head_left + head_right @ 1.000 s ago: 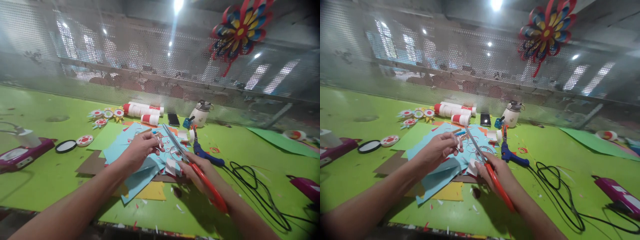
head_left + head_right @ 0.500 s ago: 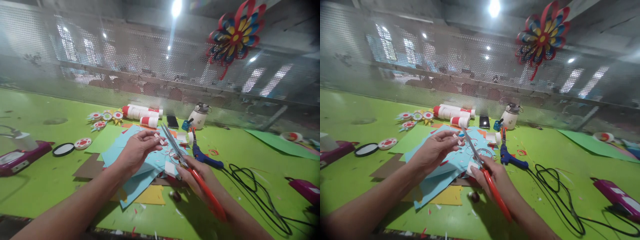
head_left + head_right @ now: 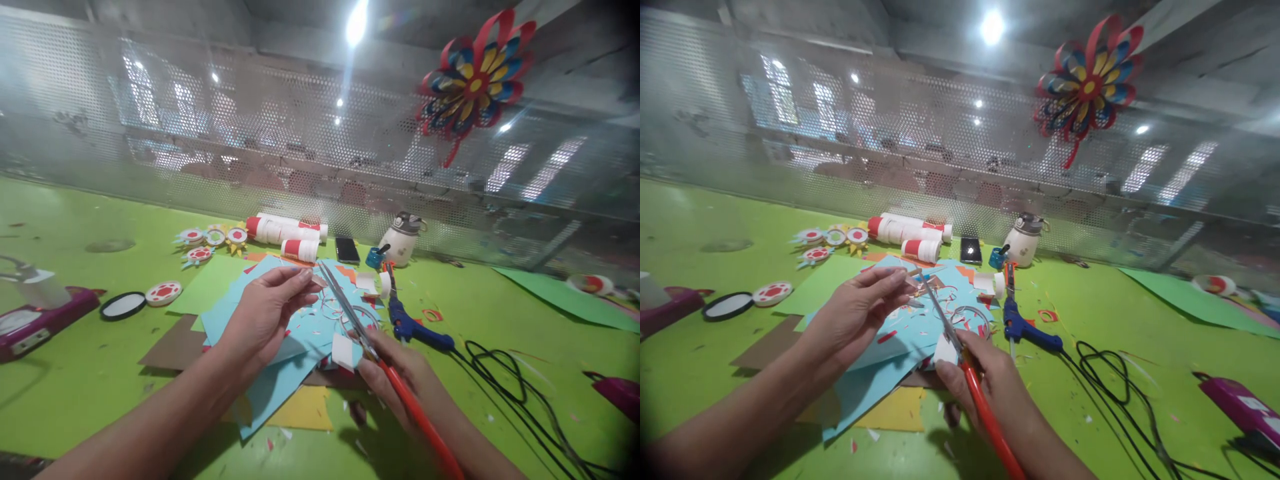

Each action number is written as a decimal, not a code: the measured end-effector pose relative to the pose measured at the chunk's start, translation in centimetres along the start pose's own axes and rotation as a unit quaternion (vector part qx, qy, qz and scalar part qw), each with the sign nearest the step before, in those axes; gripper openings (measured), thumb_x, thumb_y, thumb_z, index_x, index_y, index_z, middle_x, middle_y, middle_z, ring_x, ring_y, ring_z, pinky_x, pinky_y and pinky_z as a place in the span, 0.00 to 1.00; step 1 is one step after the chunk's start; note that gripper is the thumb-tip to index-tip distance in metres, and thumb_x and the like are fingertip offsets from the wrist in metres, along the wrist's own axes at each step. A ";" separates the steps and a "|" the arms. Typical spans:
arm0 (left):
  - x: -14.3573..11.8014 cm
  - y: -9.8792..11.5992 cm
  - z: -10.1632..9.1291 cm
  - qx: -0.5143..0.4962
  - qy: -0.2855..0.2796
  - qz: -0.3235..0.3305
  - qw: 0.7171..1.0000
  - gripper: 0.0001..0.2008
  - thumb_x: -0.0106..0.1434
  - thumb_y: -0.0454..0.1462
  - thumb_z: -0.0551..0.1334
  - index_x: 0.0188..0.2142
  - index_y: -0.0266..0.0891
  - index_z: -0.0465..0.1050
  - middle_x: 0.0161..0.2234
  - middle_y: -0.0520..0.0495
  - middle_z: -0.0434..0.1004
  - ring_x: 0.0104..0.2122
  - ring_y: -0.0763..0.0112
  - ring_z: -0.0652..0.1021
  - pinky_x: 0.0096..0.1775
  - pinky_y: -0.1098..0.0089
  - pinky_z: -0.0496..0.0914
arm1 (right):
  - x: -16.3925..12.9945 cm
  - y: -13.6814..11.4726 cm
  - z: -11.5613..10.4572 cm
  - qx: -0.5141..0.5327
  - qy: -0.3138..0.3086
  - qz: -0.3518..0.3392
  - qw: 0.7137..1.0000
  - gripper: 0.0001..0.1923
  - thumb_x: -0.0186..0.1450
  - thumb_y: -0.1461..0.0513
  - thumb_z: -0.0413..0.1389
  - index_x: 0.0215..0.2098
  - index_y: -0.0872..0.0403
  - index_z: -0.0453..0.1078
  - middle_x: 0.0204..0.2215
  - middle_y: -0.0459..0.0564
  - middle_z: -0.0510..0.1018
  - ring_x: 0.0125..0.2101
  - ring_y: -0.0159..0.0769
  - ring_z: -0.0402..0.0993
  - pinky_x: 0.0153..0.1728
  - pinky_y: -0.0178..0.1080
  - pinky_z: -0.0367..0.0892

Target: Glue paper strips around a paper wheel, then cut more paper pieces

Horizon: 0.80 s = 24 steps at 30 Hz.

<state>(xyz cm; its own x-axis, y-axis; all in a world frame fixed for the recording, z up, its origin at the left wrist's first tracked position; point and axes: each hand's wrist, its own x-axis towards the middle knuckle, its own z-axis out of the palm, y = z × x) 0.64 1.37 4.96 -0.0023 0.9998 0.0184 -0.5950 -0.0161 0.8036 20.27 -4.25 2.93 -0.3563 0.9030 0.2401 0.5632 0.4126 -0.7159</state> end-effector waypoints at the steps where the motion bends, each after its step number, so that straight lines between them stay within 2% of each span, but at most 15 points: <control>1: 0.0 0.0 0.1 -0.001 0.001 0.001 1.000 0.04 0.52 0.31 0.69 0.28 0.31 0.77 0.26 0.47 0.79 0.27 0.74 0.78 0.32 0.76 0.74 | -0.1 -0.1 0.0 0.011 0.001 0.003 1.000 0.18 0.67 0.51 0.50 0.43 0.55 0.71 0.26 0.49 0.75 0.26 0.37 0.71 0.25 0.35 0.66; 4: -0.1 -0.1 0.2 0.008 -0.006 0.000 1.000 0.03 0.53 0.30 0.68 0.29 0.31 0.76 0.26 0.46 0.79 0.27 0.73 0.79 0.29 0.77 0.73 | -0.4 -0.4 0.2 0.036 0.014 0.008 0.999 0.19 0.67 0.49 0.49 0.43 0.54 0.72 0.22 0.46 0.72 0.21 0.34 0.67 0.22 0.34 0.64; 7: -0.2 -0.3 0.3 0.023 -0.018 -0.004 1.000 0.03 0.55 0.30 0.67 0.29 0.31 0.74 0.27 0.44 0.79 0.28 0.72 0.79 0.28 0.77 0.73 | -0.7 -0.5 0.4 0.039 0.028 -0.006 0.999 0.21 0.67 0.48 0.48 0.44 0.54 0.72 0.22 0.45 0.69 0.20 0.32 0.62 0.22 0.34 0.61; 16: -0.4 -0.5 0.0 0.069 -0.031 -0.001 0.997 0.08 0.54 0.34 0.68 0.28 0.33 0.70 0.29 0.42 0.80 0.29 0.69 0.79 0.26 0.74 0.71 | -0.9 0.0 0.5 0.032 0.018 0.030 0.999 0.27 0.66 0.43 0.45 0.46 0.55 0.70 0.21 0.44 0.64 0.22 0.32 0.60 0.24 0.35 0.57; 20: -0.5 -0.3 0.0 0.079 -0.028 0.004 0.996 0.09 0.53 0.35 0.69 0.26 0.34 0.70 0.28 0.43 0.80 0.28 0.69 0.79 0.27 0.72 0.71 | -0.8 -0.2 0.5 0.026 0.015 0.012 0.999 0.27 0.66 0.43 0.45 0.46 0.54 0.71 0.20 0.43 0.63 0.20 0.31 0.57 0.22 0.34 0.57; 24: -0.5 -0.2 0.1 0.071 -0.027 0.006 0.997 0.09 0.52 0.34 0.69 0.25 0.34 0.69 0.27 0.42 0.80 0.28 0.68 0.79 0.27 0.72 0.70 | -0.8 -0.2 0.7 0.031 0.028 0.012 0.999 0.28 0.66 0.42 0.45 0.44 0.54 0.73 0.19 0.43 0.64 0.20 0.31 0.58 0.22 0.34 0.59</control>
<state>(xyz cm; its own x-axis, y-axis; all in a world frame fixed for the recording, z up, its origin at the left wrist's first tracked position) 0.82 0.89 4.81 0.0364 0.9977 0.0571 -0.4748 -0.0331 0.8795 19.93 -5.11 2.46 -0.3000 0.9185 0.2576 0.5229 0.3842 -0.7609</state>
